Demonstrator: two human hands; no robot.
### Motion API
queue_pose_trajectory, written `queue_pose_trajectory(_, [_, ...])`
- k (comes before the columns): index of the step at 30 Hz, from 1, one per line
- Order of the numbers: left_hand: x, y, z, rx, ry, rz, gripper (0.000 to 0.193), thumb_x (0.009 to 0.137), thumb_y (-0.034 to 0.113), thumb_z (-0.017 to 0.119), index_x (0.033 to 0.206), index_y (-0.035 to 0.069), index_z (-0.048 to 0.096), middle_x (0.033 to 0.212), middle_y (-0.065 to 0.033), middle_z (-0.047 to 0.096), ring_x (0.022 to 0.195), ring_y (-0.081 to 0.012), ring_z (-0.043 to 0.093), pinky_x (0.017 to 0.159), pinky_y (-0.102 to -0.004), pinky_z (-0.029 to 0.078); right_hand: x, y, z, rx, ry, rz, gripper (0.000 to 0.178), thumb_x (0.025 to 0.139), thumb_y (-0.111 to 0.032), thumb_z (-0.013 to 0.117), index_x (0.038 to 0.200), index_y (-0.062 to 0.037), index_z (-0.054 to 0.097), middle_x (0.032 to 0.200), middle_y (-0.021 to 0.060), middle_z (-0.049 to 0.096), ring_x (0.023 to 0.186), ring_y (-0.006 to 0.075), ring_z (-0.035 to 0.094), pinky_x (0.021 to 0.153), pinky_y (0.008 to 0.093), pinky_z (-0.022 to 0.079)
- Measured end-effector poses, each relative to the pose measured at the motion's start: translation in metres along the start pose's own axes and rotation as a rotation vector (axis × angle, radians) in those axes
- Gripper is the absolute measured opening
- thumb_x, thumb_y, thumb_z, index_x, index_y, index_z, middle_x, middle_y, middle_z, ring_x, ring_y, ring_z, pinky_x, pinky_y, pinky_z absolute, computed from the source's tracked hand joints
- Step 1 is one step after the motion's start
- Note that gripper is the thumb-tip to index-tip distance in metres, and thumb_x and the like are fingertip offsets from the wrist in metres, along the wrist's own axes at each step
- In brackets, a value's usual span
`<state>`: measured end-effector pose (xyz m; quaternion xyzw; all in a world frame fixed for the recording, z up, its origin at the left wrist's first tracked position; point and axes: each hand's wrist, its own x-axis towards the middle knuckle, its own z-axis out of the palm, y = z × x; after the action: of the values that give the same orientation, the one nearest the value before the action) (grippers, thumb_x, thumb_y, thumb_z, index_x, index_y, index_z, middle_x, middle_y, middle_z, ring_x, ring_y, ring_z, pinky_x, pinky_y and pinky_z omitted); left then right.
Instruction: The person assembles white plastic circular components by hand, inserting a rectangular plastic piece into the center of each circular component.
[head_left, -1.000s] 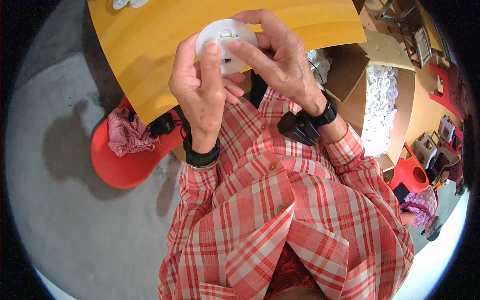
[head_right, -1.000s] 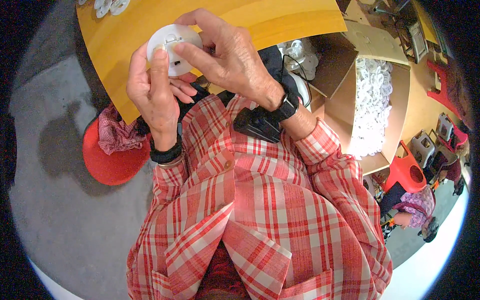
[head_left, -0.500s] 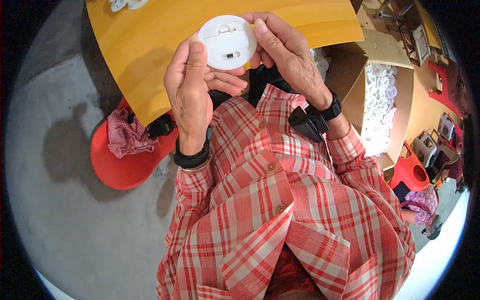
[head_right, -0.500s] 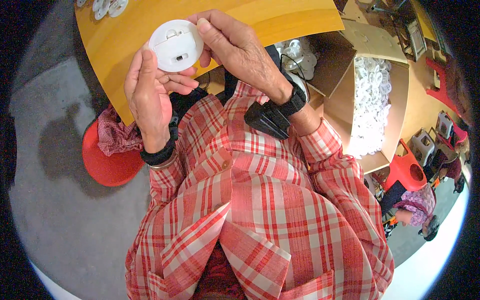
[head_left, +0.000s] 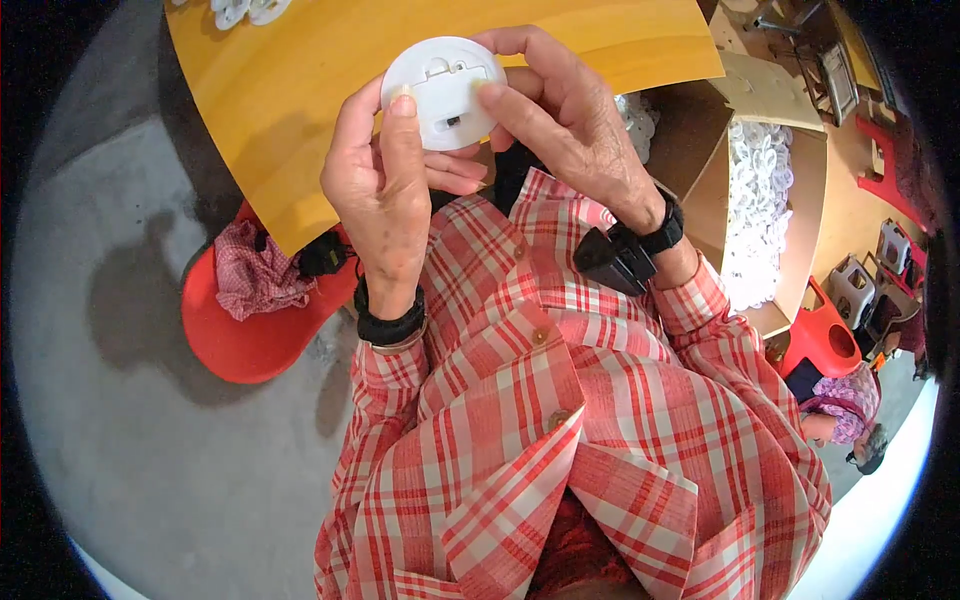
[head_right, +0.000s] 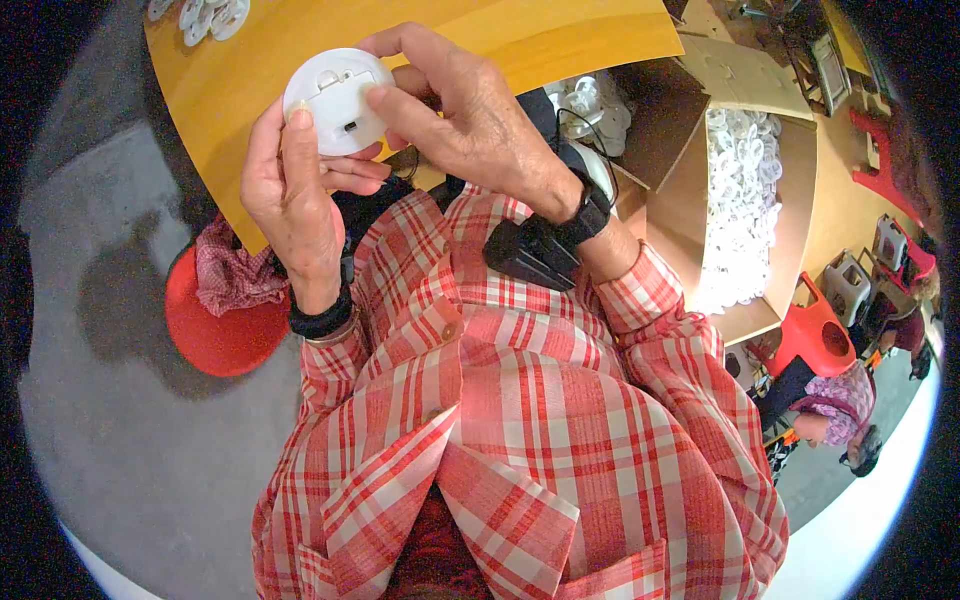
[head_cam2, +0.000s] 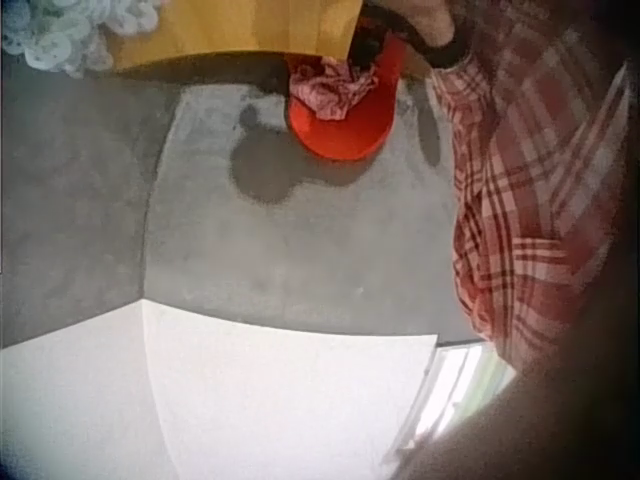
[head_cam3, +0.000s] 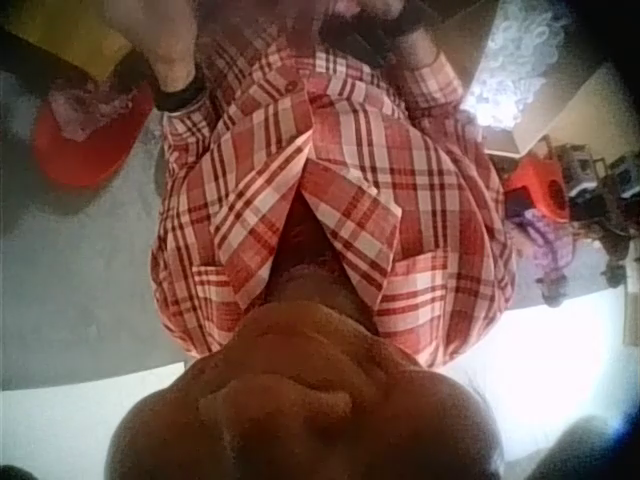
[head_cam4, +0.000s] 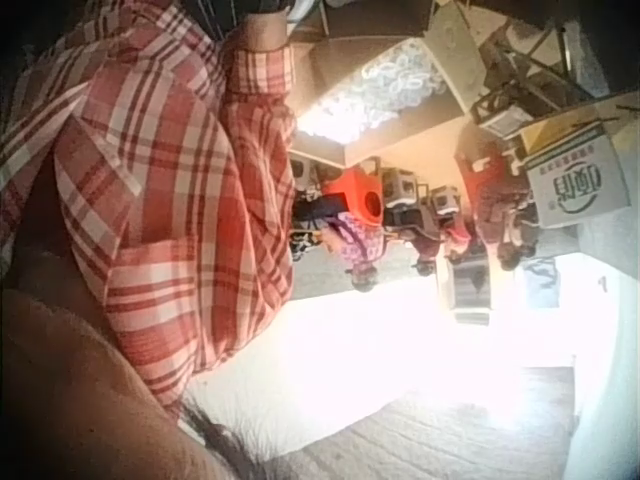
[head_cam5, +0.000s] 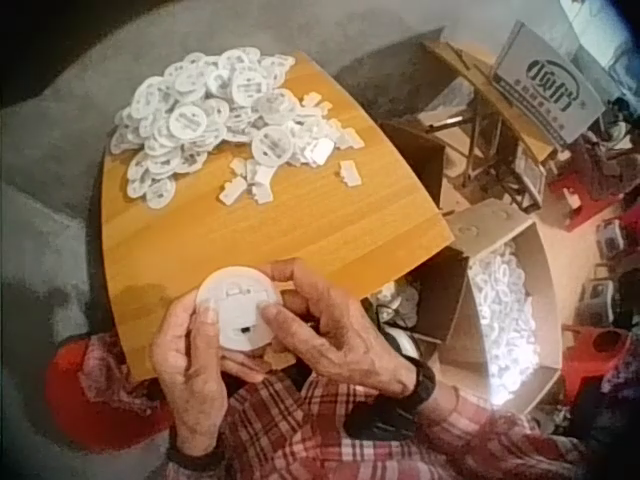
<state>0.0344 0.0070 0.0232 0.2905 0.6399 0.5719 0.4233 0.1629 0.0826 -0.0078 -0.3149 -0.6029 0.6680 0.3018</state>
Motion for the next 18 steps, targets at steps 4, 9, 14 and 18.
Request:
queue_pose_trajectory(4, [0.001, -0.001, -0.002, -0.035, -0.025, -0.016, 0.028, 0.093, 0.013, 0.049, 0.113, -0.005, 0.046, 0.077, -0.0151, 0.064, 0.051, -0.0173, 0.062, 0.044, -0.0229, 0.052, -0.001, 0.004, 0.004, 0.015, 0.035, -0.042, 0.030, 0.089, -0.016, 0.054, 0.114, -0.0023, 0.049, 0.062, 0.0034, 0.056, 0.056, 0.0056, 0.051, 0.049, 0.0230, 0.041])
queue_pose_trajectory(9, [-0.001, -0.001, 0.000, 0.004, -0.048, 0.016, 0.031, 0.089, 0.010, 0.054, 0.115, -0.006, 0.046, 0.080, -0.0167, 0.065, 0.052, -0.0179, 0.063, 0.043, -0.0229, 0.051, 0.000, 0.007, 0.001, 0.131, 0.029, 0.005, 0.031, 0.088, -0.019, 0.058, 0.113, -0.0020, 0.048, 0.062, 0.0059, 0.058, 0.057, 0.0059, 0.052, 0.048, 0.0234, 0.040])
queue_pose_trajectory(14, [-0.003, -0.002, 0.005, 0.002, -0.045, 0.004, 0.034, 0.089, 0.012, 0.055, 0.116, -0.005, 0.045, 0.081, -0.0172, 0.065, 0.051, -0.0188, 0.063, 0.042, -0.0230, 0.050, 0.003, 0.003, 0.005, -0.012, 0.074, 0.013, 0.033, 0.087, -0.021, 0.061, 0.110, -0.0007, 0.048, 0.061, 0.0055, 0.058, 0.056, 0.0057, 0.053, 0.046, 0.0225, 0.040])
queue_pose_trajectory(18, [-0.005, 0.002, 0.005, 0.009, -0.041, -0.012, 0.032, 0.089, 0.010, 0.055, 0.115, -0.004, 0.044, 0.076, -0.0161, 0.064, 0.050, -0.0167, 0.062, 0.043, -0.0224, 0.050, 0.004, -0.002, 0.003, 0.041, 0.020, 0.074, 0.029, 0.088, -0.019, 0.061, 0.109, -0.0041, 0.047, 0.072, 0.0025, 0.064, 0.059, 0.0038, 0.053, 0.050, 0.0176, 0.040])
